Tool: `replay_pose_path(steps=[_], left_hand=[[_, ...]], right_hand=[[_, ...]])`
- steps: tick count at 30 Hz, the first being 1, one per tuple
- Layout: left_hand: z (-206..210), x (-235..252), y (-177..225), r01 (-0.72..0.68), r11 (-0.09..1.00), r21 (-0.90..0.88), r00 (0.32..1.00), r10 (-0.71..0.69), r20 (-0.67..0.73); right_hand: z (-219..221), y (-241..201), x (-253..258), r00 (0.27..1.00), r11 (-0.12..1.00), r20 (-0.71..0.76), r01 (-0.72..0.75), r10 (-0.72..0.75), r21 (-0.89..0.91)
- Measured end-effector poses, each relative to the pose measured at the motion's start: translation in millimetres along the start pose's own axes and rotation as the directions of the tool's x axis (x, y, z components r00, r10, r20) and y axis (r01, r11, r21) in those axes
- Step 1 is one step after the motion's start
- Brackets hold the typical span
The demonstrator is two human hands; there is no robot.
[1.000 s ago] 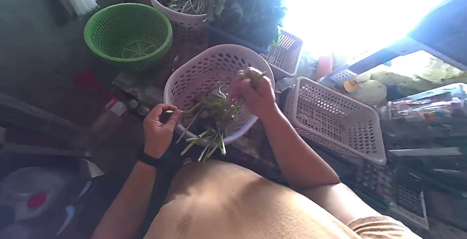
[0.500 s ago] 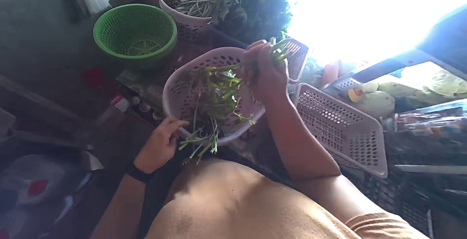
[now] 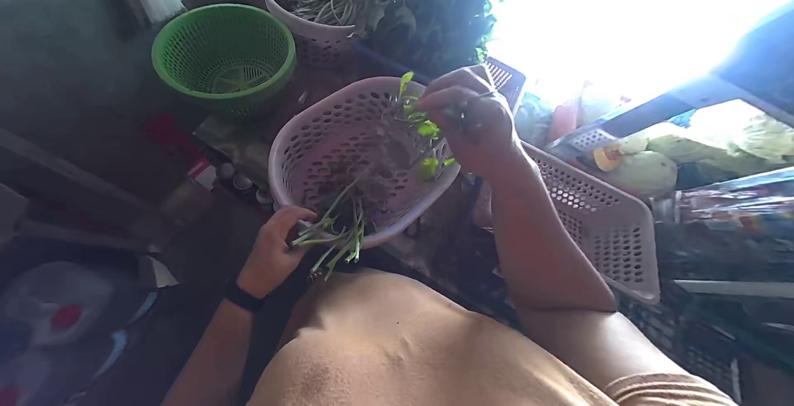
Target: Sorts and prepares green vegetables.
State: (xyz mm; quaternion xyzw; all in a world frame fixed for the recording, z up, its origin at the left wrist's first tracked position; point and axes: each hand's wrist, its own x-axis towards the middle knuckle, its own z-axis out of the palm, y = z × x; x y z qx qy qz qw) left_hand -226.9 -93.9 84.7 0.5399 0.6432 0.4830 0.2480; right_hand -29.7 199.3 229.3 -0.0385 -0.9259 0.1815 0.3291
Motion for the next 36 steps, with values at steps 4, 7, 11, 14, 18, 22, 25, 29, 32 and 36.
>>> replay_pose_path(steps=[4,7,11,14,18,22,25,29,32,36], left_hand=[[1.3,-8.4,2.0,0.125,0.988,-0.086,0.991,-0.129,-0.043],[0.0,-7.0,10.8,0.120,0.974,-0.194,0.968,-0.158,-0.194],[-2.3,0.5,14.2,0.042,0.965,-0.260,0.954,-0.116,-0.277],[4.4,11.1,20.8,-0.026,0.961,-0.277,0.967,-0.046,-0.249],[3.9,25.7,29.7,-0.130,0.963,-0.236,0.978,0.084,-0.192],[-6.8,18.4,25.4,-0.103,0.975,-0.197,0.993,0.089,-0.077],[-9.0,4.0,19.0,-0.051,0.977,-0.205,0.997,0.038,-0.067],[-9.6,-5.8,15.3,0.022,0.985,-0.173,0.997,-0.035,-0.075],[-9.8,-8.9,11.9,0.022,0.984,-0.176,0.998,-0.033,-0.062],[-13.3,-12.9,5.4,-0.031,0.941,-0.337,0.997,0.055,0.062]], right_hand=[[25.9,-10.4,-22.8,0.954,0.996,0.299,0.000,-0.026,0.085],[64.3,-14.4,-39.9,0.873,0.975,0.482,-0.039,-0.072,0.218],[99.7,-17.3,-44.3,0.910,0.935,0.412,-0.099,-0.054,0.342],[117.1,-29.3,-32.9,0.939,0.930,0.335,-0.050,-0.081,0.365],[130.8,-39.2,-12.4,0.840,0.946,0.529,-0.258,0.118,0.197],[158.1,-30.5,5.7,0.572,0.934,0.793,-0.358,0.211,0.009],[169.0,-33.1,7.0,0.482,0.946,0.865,-0.322,0.138,0.029],[139.6,-21.3,7.7,0.717,0.909,0.696,-0.314,0.038,0.274],[91.1,0.2,6.7,0.913,0.918,0.407,-0.170,0.011,0.358],[51.9,-1.2,-13.6,0.837,0.957,0.538,-0.069,-0.097,0.281]])
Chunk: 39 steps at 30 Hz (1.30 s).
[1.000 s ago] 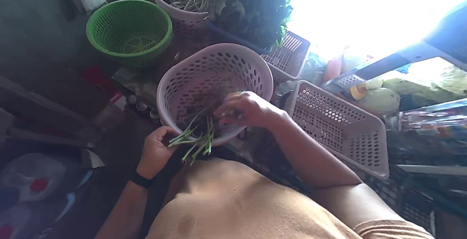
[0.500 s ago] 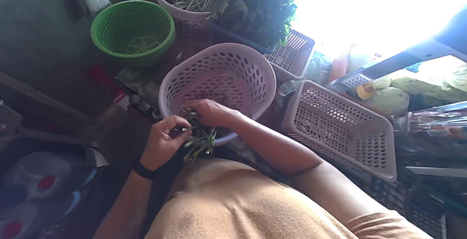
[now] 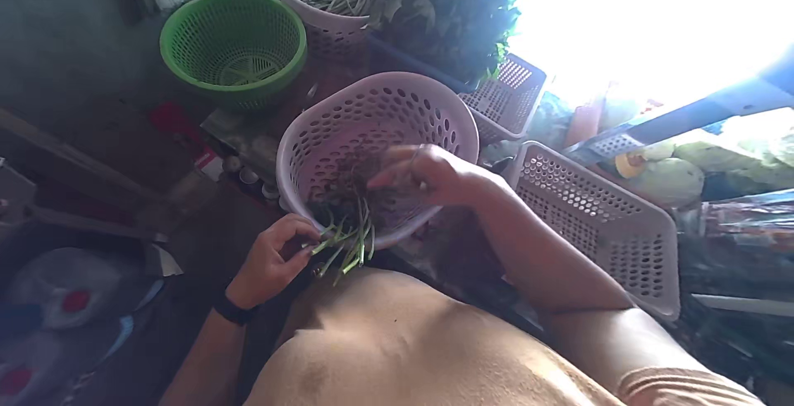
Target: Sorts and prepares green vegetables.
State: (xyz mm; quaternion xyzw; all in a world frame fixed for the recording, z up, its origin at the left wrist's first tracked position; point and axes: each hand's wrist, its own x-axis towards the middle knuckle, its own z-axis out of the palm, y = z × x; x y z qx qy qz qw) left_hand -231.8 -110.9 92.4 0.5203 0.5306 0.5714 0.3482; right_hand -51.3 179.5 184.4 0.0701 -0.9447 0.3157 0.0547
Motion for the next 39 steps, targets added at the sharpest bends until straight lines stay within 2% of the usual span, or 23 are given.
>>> replay_pose_path(steps=[3,5,8,11,13,15,17,19,21,25,28,31,33,36,37,39], left_hand=[[-4.9,-0.3,-3.0,-0.020,0.991,-0.134,0.991,0.038,0.131],[-5.7,-0.5,-7.5,-0.029,0.992,-0.122,0.989,0.046,0.140],[0.5,4.1,-10.9,-0.096,0.994,0.050,0.983,0.086,0.164],[11.3,12.1,-10.2,-0.176,0.982,0.072,0.954,0.152,0.260],[18.3,15.7,-11.2,-0.189,0.979,0.074,0.944,0.161,0.287],[23.9,17.2,-12.3,-0.196,0.967,0.161,0.950,0.146,0.277],[28.0,16.8,-15.1,-0.220,0.942,0.252,0.957,0.158,0.245],[28.7,14.9,-20.5,-0.253,0.905,0.341,0.959,0.189,0.210],[26.2,12.7,-23.9,-0.265,0.883,0.386,0.960,0.205,0.190],[29.4,11.0,-24.3,-0.291,0.877,0.383,0.953,0.233,0.191],[35.2,14.0,-22.6,-0.341,0.864,0.371,0.938,0.285,0.200],[37.8,21.8,-18.3,-0.359,0.871,0.337,0.933,0.338,0.120],[38.5,26.8,-16.3,-0.335,0.892,0.305,0.941,0.333,0.062],[37.8,28.5,-18.3,-0.275,0.928,0.250,0.959,0.283,0.005],[37.2,27.7,-19.2,-0.263,0.937,0.231,0.962,0.271,-0.006],[35.5,24.9,-20.0,-0.248,0.950,0.190,0.967,0.254,-0.009]], right_hand=[[34.0,-9.6,-12.7,0.957,0.996,0.275,-0.090,0.090,-0.012],[59.8,-11.5,-14.2,0.934,0.997,0.349,-0.081,0.073,0.010],[80.5,-8.2,-15.5,0.954,0.997,0.299,-0.030,0.006,0.073],[76.5,-2.4,-16.3,0.985,0.962,0.171,-0.015,-0.033,0.271],[67.6,-1.7,-17.4,0.995,0.958,0.099,-0.003,-0.027,0.287],[56.8,-0.4,-18.7,0.998,0.976,0.061,-0.018,0.004,0.219],[48.6,0.3,-20.5,0.991,0.990,0.114,-0.085,0.072,0.116],[48.5,-0.8,-22.7,0.959,0.990,0.255,-0.134,0.122,0.031],[61.8,1.6,-26.1,0.940,0.994,0.324,-0.108,0.109,-0.019],[94.7,6.0,-29.3,0.991,1.000,0.130,-0.007,0.007,-0.005],[99.2,3.6,-24.6,0.995,0.999,0.097,-0.001,-0.003,0.035],[87.0,0.4,-23.1,0.999,0.994,0.018,0.044,-0.046,0.104],[73.3,-5.7,-24.2,0.991,0.982,-0.113,0.091,-0.073,0.168],[49.2,-20.2,-23.8,0.938,0.961,-0.336,0.165,-0.084,0.220],[42.9,-23.9,-23.9,0.933,0.963,-0.351,0.168,-0.086,0.212],[40.7,-29.6,-23.2,0.962,0.987,-0.266,0.104,-0.068,0.125]])
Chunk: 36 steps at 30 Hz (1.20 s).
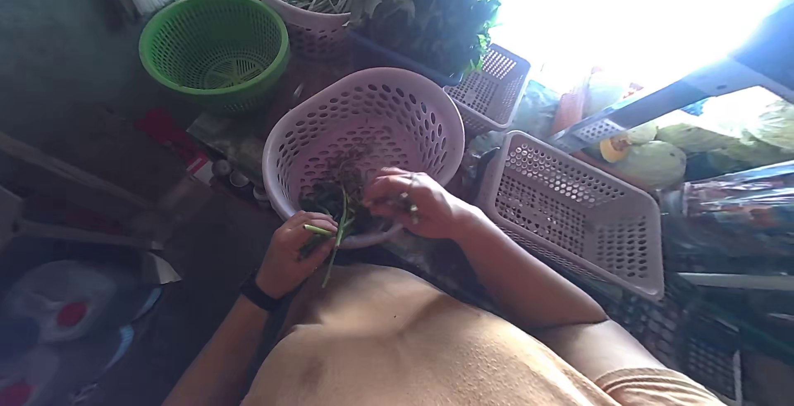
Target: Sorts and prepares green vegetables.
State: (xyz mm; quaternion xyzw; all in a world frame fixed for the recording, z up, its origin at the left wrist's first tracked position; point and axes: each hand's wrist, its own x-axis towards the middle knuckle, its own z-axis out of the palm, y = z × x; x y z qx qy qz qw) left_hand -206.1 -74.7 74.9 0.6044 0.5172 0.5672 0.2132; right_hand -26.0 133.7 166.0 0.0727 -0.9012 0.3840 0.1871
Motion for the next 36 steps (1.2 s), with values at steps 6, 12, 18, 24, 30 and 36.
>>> replay_pose_path(steps=[6,12,18,24,30,36], left_hand=[[-1.2,-7.4,2.2,0.050,0.999,-0.008,0.999,-0.050,-0.019],[-3.6,-10.7,3.8,0.094,0.995,0.026,0.995,-0.092,-0.047],[-4.4,-16.2,-0.5,0.093,0.995,-0.030,0.992,-0.095,-0.078],[-0.4,-9.4,5.0,0.109,0.994,-0.026,0.988,-0.111,-0.108],[-8.0,-7.7,7.1,0.187,0.977,-0.101,0.967,-0.201,-0.158],[-29.3,-21.6,-0.8,0.201,0.977,-0.074,0.975,-0.207,-0.085]], right_hand=[[50.5,5.7,4.1,0.960,0.997,0.278,-0.024,0.043,-0.073],[34.2,16.7,7.6,0.999,0.996,0.009,-0.054,0.054,0.072],[27.5,24.5,6.9,0.995,0.984,0.009,-0.099,0.099,0.150],[42.5,8.7,22.6,0.980,0.976,0.197,-0.049,0.007,0.211],[19.7,8.7,26.7,0.998,0.979,-0.038,-0.040,0.048,0.200],[3.8,1.0,23.9,0.988,0.993,0.145,-0.031,0.047,-0.110]])
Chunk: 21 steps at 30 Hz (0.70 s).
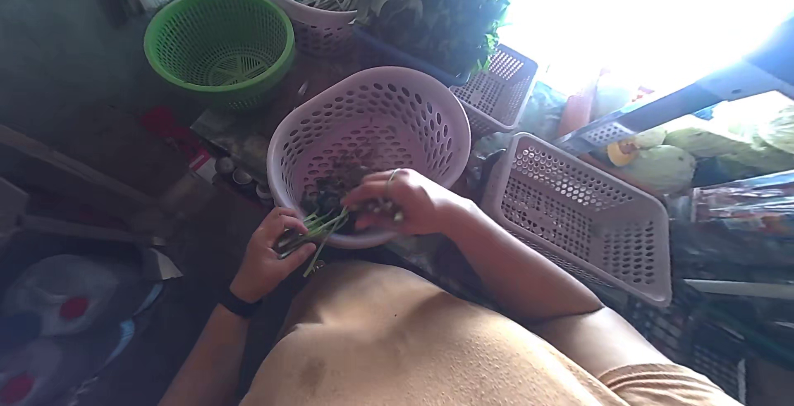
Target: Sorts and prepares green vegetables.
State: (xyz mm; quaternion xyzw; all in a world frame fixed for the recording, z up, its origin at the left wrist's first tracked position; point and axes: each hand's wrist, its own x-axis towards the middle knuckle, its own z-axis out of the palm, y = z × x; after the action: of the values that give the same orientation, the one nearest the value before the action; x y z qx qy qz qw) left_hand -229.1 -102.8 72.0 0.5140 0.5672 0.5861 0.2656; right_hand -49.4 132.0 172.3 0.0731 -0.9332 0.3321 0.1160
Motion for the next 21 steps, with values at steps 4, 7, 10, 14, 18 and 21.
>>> replay_pose_path(steps=[4,7,10,14,18,21], left_hand=[[-8.7,-2.6,-1.5,-0.016,1.000,0.000,0.993,0.016,0.120],[-7.3,-2.4,-1.2,0.001,0.999,-0.034,0.992,0.004,0.128],[-0.5,-4.0,-3.9,-0.009,0.996,-0.089,0.996,0.017,0.092],[8.9,-5.2,-4.5,-0.020,0.991,-0.129,0.999,0.014,-0.047],[13.0,-1.4,-1.5,-0.038,0.989,-0.146,0.986,0.014,-0.164],[14.0,0.2,-0.1,-0.035,0.987,-0.155,0.984,0.007,-0.177]], right_hand=[[41.5,-8.2,7.6,0.947,0.977,0.306,-0.035,0.100,-0.211],[77.7,-6.2,7.7,0.971,0.961,0.236,0.040,0.027,-0.274],[97.9,4.6,5.9,0.987,0.957,-0.047,0.138,-0.155,-0.255],[85.3,7.4,9.1,0.987,0.994,-0.130,0.093,-0.100,-0.058],[71.9,12.1,6.0,0.974,0.999,-0.225,0.040,-0.031,0.033],[66.5,12.4,5.5,0.969,0.999,-0.244,-0.012,0.023,0.047]])
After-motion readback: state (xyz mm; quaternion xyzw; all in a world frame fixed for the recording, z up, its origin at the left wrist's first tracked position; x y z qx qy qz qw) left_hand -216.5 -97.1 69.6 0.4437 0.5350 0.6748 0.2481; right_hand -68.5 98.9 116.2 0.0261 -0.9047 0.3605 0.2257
